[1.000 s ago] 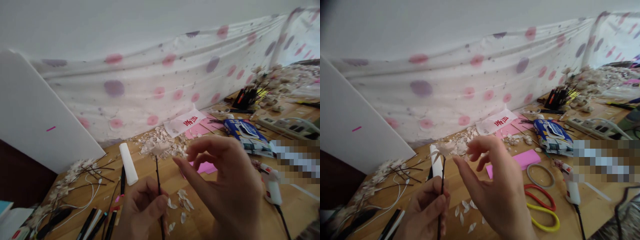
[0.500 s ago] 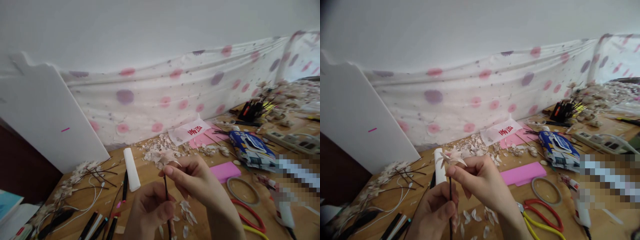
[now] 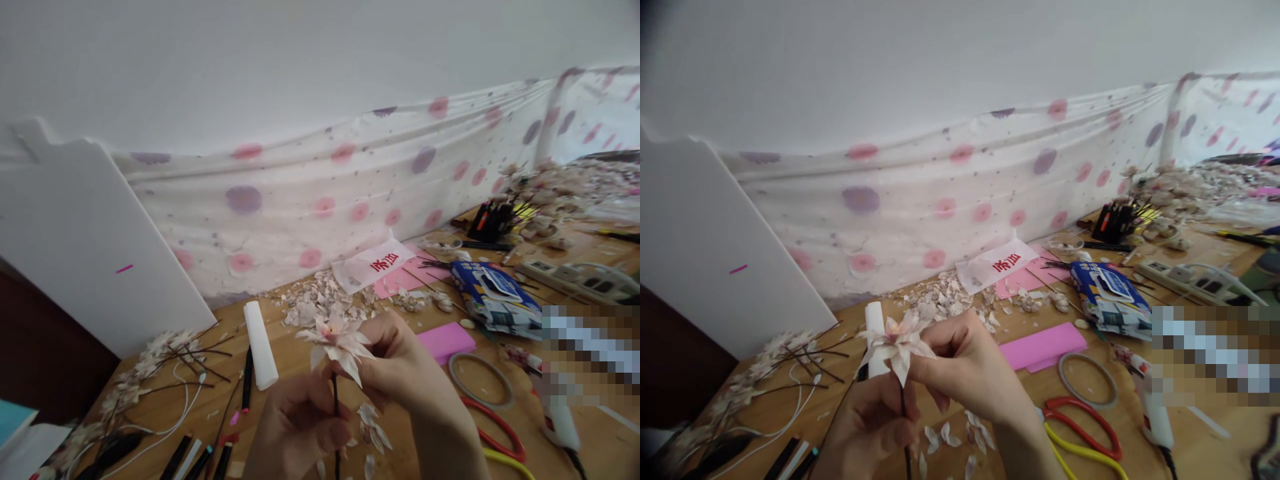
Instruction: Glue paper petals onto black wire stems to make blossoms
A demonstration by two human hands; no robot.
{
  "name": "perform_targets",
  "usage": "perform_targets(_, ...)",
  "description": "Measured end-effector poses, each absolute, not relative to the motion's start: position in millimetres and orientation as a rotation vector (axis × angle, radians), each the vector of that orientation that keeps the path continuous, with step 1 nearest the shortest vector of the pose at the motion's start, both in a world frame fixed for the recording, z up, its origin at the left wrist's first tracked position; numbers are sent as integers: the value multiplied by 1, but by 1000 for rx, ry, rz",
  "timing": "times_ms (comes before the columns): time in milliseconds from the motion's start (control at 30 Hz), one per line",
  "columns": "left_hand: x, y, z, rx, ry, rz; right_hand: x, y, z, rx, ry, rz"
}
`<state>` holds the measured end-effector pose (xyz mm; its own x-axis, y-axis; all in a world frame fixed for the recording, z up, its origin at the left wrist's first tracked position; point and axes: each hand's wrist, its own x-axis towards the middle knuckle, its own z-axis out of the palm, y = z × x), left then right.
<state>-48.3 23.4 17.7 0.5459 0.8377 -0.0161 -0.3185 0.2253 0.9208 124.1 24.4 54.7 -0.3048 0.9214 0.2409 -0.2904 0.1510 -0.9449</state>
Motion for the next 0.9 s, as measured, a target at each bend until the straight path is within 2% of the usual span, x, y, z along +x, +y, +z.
perform_targets(500, -46, 25, 11, 1043, 480, 878, 126, 28, 52, -737, -1301, 1450)
perform_targets(900, -42, 11, 26, 1027, 697, 976, 117, 31, 45, -790, -1259, 1348)
